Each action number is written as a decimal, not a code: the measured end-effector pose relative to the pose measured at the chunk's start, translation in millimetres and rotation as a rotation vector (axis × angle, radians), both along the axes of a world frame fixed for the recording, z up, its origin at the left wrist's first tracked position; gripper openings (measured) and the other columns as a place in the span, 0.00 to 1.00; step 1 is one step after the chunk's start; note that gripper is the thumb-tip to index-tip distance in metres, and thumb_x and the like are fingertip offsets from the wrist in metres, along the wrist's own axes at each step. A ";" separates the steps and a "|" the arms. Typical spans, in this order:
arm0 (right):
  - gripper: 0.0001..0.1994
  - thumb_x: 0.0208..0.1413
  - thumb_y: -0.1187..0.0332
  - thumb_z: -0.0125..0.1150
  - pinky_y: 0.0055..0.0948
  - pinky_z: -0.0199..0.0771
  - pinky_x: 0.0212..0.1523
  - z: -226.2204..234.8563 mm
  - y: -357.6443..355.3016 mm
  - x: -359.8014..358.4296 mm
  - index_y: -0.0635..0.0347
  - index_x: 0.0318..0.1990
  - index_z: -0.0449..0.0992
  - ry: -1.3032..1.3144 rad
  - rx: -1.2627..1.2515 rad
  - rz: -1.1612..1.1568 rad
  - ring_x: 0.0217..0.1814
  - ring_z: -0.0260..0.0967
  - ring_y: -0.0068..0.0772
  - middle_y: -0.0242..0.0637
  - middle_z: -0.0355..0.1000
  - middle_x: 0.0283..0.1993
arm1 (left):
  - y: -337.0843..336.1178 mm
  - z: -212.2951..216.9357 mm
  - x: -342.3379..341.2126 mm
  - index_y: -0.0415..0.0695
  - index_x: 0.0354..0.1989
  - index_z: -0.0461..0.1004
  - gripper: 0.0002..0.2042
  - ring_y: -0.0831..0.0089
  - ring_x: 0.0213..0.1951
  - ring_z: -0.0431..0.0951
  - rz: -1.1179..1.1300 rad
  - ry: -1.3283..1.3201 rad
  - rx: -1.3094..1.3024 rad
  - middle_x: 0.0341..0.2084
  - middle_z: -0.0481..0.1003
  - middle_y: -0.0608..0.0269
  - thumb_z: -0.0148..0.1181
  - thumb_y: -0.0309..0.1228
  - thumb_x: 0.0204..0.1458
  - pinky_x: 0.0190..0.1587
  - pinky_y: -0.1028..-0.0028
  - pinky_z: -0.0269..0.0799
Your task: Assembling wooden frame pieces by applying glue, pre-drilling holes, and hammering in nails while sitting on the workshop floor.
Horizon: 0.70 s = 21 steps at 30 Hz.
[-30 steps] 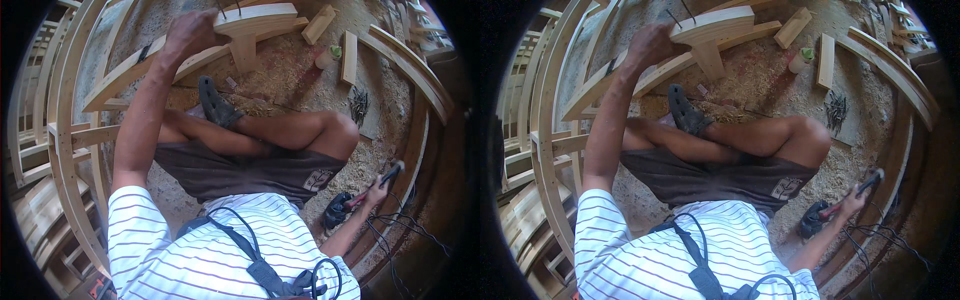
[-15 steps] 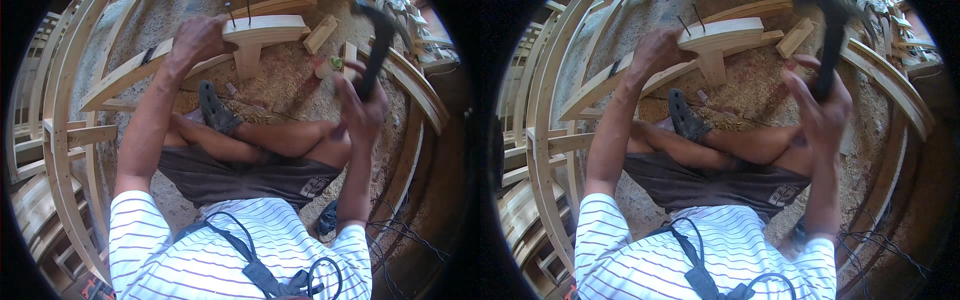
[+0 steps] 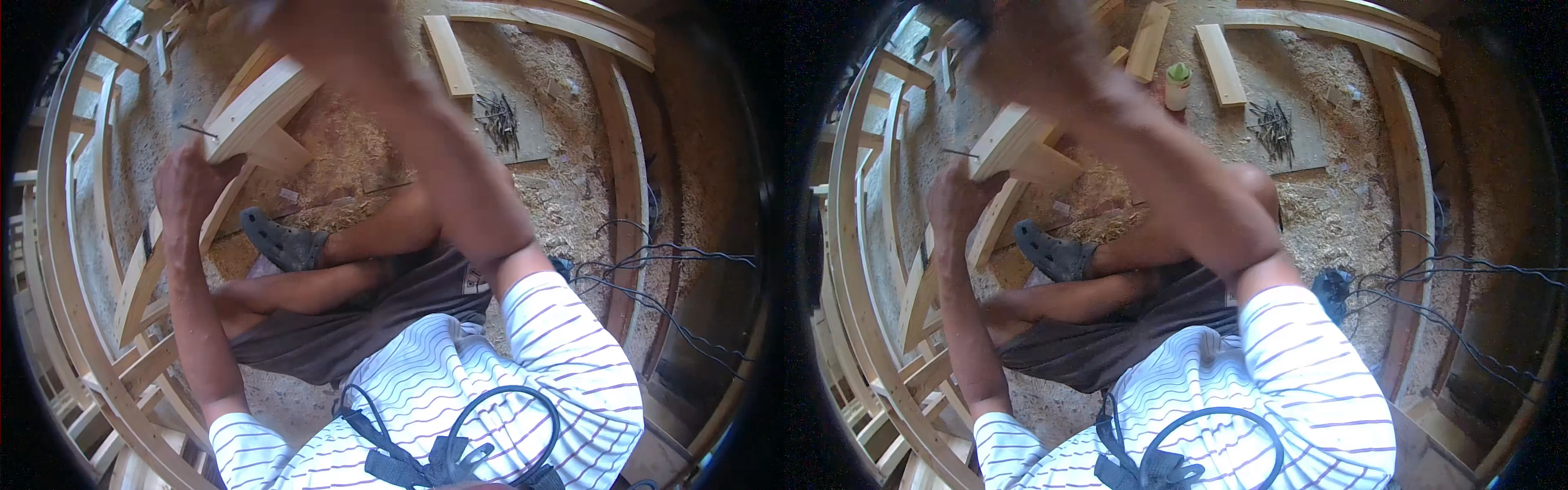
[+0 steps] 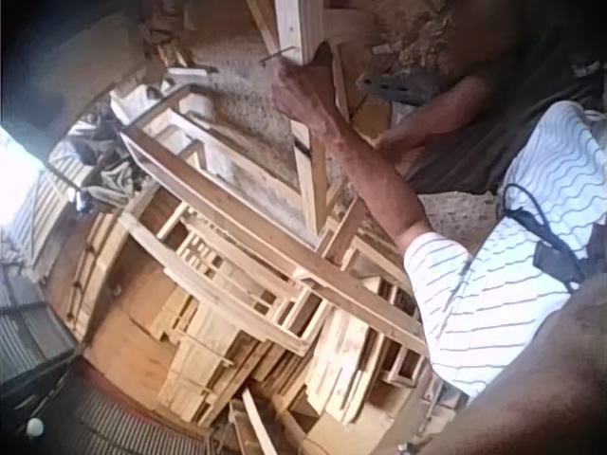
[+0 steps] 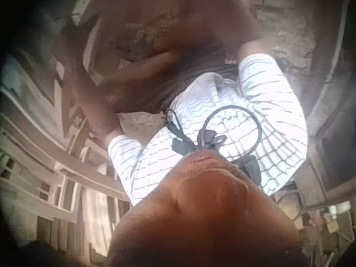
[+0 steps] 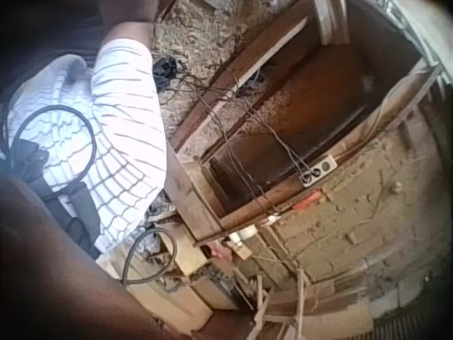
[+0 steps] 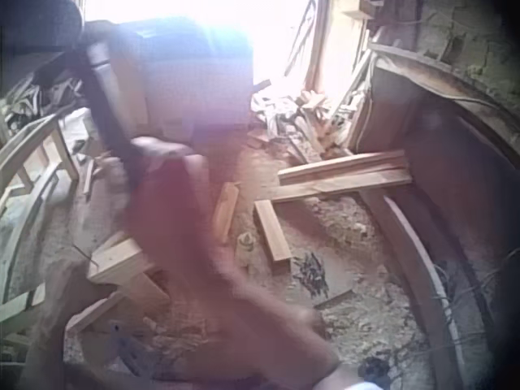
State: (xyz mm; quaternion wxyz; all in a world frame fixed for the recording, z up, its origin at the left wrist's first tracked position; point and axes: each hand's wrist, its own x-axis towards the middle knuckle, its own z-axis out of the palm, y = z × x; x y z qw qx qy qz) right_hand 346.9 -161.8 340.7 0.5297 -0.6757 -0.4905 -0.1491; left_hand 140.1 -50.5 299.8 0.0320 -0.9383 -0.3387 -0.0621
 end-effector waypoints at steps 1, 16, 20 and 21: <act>0.14 0.56 0.57 0.64 0.40 0.78 0.29 4.0 -26.7 27.8 0.59 0.29 0.82 0.140 -0.132 0.045 0.25 0.78 0.44 0.45 0.77 0.23 | 0.4 -0.1 -0.4 0.39 0.39 0.81 0.24 0.49 0.35 0.84 0.003 -0.001 0.026 0.30 0.81 0.44 0.74 0.47 0.42 0.40 0.55 0.77; 0.18 0.54 0.59 0.72 0.36 0.74 0.32 -227.6 -255.1 267.8 0.55 0.49 0.80 0.480 -0.667 -0.459 0.30 0.76 0.31 0.37 0.82 0.33 | 10.9 -8.5 0.7 0.40 0.49 0.77 0.27 0.45 0.36 0.82 0.011 -0.030 -0.071 0.33 0.82 0.44 0.75 0.42 0.43 0.40 0.53 0.76; 0.18 0.55 0.56 0.67 0.51 0.75 0.48 -265.9 -300.1 257.1 0.50 0.51 0.80 0.353 -0.757 -0.949 0.48 0.77 0.54 0.48 0.79 0.43 | 12.9 -12.1 -0.4 0.40 0.48 0.76 0.27 0.44 0.37 0.82 0.094 -0.032 -0.141 0.34 0.81 0.42 0.76 0.42 0.43 0.40 0.53 0.76; 0.17 0.56 0.57 0.66 0.51 0.74 0.48 -277.4 -310.0 251.4 0.51 0.51 0.80 0.354 -0.762 -1.053 0.49 0.77 0.55 0.48 0.78 0.43 | 13.2 -12.8 0.0 0.40 0.49 0.76 0.27 0.45 0.38 0.82 0.075 -0.040 -0.121 0.34 0.81 0.42 0.76 0.42 0.43 0.40 0.53 0.76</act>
